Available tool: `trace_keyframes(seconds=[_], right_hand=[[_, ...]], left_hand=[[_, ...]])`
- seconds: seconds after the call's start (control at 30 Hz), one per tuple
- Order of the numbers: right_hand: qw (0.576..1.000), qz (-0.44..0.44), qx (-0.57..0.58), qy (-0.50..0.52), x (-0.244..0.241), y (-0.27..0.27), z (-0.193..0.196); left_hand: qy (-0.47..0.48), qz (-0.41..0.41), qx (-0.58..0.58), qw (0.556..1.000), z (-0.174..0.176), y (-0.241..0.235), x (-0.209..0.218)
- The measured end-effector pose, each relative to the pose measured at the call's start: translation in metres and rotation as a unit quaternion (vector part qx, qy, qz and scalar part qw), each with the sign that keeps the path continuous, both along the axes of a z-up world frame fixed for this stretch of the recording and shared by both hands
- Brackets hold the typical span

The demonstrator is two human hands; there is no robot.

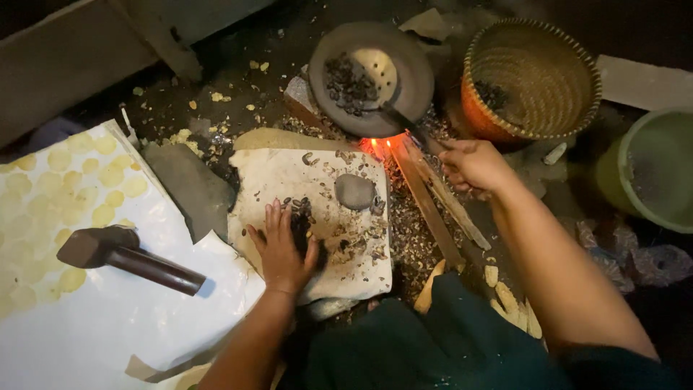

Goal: Flattening nuts with a hammer on a stone anvil and collecting them on a sheet

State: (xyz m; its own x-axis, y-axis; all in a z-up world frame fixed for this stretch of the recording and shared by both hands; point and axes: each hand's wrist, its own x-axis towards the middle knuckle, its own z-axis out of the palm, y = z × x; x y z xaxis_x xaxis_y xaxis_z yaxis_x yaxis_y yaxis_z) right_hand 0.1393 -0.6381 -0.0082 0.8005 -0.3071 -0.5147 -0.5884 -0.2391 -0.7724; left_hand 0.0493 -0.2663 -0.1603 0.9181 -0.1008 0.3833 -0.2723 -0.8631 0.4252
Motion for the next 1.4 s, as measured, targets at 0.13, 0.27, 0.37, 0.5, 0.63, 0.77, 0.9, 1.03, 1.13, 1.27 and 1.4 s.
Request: trace_keyframes(seconds=[0.13, 0.27, 0.37, 0.5, 0.63, 0.77, 0.9, 1.03, 1.13, 1.27, 1.4], right_hand=[[0.934, 0.107, -0.331, -0.080, -0.007, -0.022, -0.057], [0.804, 0.224, -0.496, -0.241, -0.034, 0.010, -0.019], [0.795, 0.239, -0.504, -0.238, -0.042, 0.014, -0.017], [0.859, 0.242, -0.419, -0.169, -0.043, 0.021, -0.023], [0.865, 0.219, -0.436, -0.116, -0.023, 0.008, -0.053], [0.950, 0.099, -0.281, -0.098, -0.009, 0.033, -0.061], [0.991, 0.072, -0.101, -0.047, -0.009, 0.094, 0.001], [0.996, 0.069, -0.017, -0.046, -0.011, 0.023, -0.106], [0.883, 0.235, -0.406, 0.006, -0.037, 0.000, -0.160], [0.872, 0.282, -0.392, 0.080, -0.058, -0.016, -0.199], [0.760, 0.235, -0.576, -0.187, -0.040, -0.015, -0.169]], left_hand=[[-0.010, 0.010, 0.007, 1.000, 0.002, 0.000, 0.000], [-0.012, 0.008, -0.002, 1.000, 0.001, 0.000, 0.000], [0.000, 0.005, -0.011, 1.000, 0.001, 0.000, 0.001], [0.023, 0.011, -0.011, 1.000, 0.002, 0.000, -0.001], [0.015, 0.012, -0.004, 1.000, 0.002, 0.000, 0.000], [0.020, 0.003, -0.007, 1.000, -0.003, 0.003, -0.001], [0.020, -0.019, -0.003, 1.000, 0.001, 0.008, -0.003], [0.032, -0.039, 0.014, 0.999, 0.005, 0.009, -0.015], [0.037, -0.059, 0.039, 0.997, -0.007, 0.010, -0.015], [0.027, -0.064, 0.051, 0.996, -0.007, 0.010, -0.018], [0.015, -0.076, 0.059, 0.995, -0.007, 0.009, -0.016]])
